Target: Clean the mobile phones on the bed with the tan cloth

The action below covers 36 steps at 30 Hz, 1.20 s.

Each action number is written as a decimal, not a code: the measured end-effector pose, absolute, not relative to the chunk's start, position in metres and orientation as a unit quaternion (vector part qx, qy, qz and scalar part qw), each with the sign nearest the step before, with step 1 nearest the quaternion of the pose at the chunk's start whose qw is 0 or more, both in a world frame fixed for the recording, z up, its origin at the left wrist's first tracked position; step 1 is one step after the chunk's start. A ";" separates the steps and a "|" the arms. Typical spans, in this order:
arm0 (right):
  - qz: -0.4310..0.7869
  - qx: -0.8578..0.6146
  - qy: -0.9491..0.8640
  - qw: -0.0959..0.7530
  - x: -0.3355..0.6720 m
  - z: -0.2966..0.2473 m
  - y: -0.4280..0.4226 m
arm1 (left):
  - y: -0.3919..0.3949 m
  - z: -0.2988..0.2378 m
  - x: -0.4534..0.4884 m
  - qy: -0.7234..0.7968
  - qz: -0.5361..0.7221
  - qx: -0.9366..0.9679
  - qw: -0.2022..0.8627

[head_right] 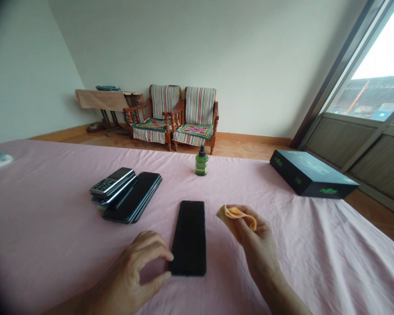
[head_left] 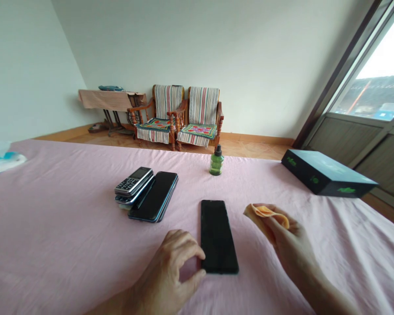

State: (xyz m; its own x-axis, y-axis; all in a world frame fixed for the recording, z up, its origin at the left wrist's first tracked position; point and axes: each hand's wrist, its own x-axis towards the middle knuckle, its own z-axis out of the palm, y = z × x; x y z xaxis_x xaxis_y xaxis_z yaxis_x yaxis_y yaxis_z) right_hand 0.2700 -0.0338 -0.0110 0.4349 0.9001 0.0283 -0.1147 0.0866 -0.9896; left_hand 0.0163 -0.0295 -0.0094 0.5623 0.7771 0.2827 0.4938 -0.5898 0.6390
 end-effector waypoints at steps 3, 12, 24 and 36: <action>0.360 -0.481 -0.531 0.597 0.244 -0.004 -0.046 | -0.030 -0.008 0.017 0.382 0.274 0.845 0.254; 0.230 -0.446 -0.815 0.290 0.206 -0.007 -0.065 | -0.033 -0.007 0.020 0.396 0.282 0.836 0.254; 0.235 -0.437 -0.823 0.277 0.209 -0.007 -0.058 | -0.028 -0.006 0.020 0.401 0.269 0.828 0.287; 0.239 -0.455 -0.808 0.287 0.210 -0.010 -0.059 | -0.027 -0.010 0.017 0.390 0.277 0.833 0.278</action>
State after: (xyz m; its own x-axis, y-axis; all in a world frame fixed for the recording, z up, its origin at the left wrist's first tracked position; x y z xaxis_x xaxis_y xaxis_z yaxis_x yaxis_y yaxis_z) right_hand 0.2104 -0.0589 -0.0101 -0.4210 0.8729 0.2466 0.5983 0.4716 -0.6478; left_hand 0.0168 -0.0271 -0.0096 0.5431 0.8033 0.2446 0.4948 -0.5415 0.6797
